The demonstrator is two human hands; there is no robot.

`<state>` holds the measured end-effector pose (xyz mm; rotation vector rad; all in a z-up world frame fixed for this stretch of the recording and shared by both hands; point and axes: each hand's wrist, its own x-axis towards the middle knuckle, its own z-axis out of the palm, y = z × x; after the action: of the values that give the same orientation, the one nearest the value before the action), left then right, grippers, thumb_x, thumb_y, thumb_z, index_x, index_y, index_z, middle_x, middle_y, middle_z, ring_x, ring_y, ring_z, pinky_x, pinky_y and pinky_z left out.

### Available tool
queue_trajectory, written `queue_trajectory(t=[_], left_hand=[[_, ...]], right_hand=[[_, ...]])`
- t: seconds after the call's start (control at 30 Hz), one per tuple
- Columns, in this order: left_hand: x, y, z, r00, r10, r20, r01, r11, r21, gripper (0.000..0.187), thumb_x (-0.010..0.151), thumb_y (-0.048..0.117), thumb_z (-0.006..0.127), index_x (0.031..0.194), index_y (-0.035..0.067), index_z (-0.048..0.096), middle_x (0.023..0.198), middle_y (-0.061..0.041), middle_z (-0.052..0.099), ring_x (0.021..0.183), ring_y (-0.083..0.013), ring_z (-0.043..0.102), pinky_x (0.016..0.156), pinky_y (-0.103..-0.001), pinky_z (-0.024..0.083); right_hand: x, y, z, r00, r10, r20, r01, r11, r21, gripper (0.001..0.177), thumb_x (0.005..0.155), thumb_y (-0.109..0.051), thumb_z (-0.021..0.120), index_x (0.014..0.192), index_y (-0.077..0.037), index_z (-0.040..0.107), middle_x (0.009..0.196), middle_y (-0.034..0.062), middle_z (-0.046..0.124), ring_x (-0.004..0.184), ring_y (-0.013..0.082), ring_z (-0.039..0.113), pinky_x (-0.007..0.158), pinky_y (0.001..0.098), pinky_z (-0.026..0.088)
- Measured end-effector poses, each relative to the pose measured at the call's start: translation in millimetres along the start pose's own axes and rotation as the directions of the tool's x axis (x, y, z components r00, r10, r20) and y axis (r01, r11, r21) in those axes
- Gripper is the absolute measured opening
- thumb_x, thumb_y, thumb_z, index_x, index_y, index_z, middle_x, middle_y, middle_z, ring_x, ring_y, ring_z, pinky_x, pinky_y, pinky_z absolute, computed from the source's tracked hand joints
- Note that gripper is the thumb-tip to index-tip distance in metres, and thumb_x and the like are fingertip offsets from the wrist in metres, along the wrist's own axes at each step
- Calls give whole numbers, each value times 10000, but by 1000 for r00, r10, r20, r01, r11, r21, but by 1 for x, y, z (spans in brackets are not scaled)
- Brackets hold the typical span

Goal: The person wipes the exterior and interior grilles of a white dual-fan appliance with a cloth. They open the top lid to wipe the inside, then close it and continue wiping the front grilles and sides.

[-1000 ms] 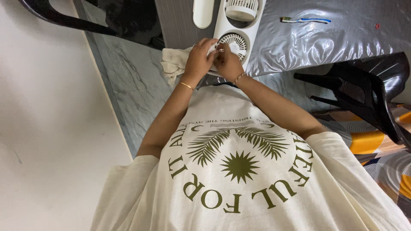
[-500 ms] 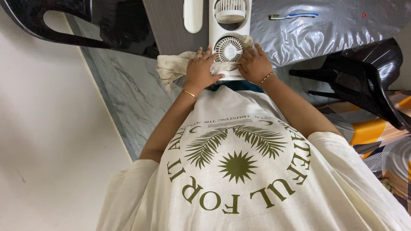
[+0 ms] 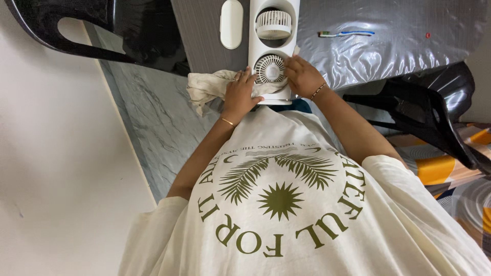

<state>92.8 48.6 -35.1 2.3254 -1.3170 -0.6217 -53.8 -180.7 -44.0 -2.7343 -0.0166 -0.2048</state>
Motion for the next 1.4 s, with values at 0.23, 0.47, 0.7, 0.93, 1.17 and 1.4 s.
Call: queue_trajectory(t=[0.23,0.47,0.7,0.93,1.17,1.4], left_hand=[[-18,8,10,990,110,-83,-116,991,-66,574,875,298,835,1387,162,611,1554,-116,487,1449,-343,441,1148,-501,407],[-5,27,16,960,-254,-119,249,967,-53,1087,662,296,934,1539,70,335,1477,-221,484,1409,-417,381,1141,-619,252],[1,27,17,932,-356,-70,338,921,-193,1215,620,258,944,1588,109,226,1446,-182,543,1416,-359,439,1174,-661,201],[-1,39,30,870,-479,-115,461,874,-155,1125,646,235,933,1570,128,300,1508,-133,503,1421,-349,421,1145,-685,196],[-4,50,32,743,-648,-168,602,756,-258,1050,606,243,948,1507,187,411,1460,-92,518,1396,-343,411,1166,-656,212],[-7,49,40,721,-666,-193,610,742,-279,922,644,214,924,1452,192,480,1466,-78,539,1435,-335,414,1194,-582,252]], right_hand=[[4,-8,-3,809,581,-93,-522,782,342,297,776,-111,785,982,11,609,965,183,636,865,385,629,759,463,524],[36,31,23,945,285,-159,-259,952,166,107,847,-63,776,868,-38,675,884,158,666,858,359,659,771,462,559],[101,33,36,948,-318,-26,319,945,67,136,815,-63,678,939,-75,734,1001,95,705,966,293,687,824,403,575],[123,30,26,860,-505,78,502,863,54,91,914,-155,683,952,-104,747,903,67,654,896,263,675,810,411,577],[112,54,10,947,-253,199,242,967,79,106,934,-164,700,988,-105,769,924,130,649,868,298,673,730,432,570],[142,24,44,753,-624,210,603,782,160,161,814,-97,689,965,-89,744,1034,99,684,976,282,695,809,399,590]])
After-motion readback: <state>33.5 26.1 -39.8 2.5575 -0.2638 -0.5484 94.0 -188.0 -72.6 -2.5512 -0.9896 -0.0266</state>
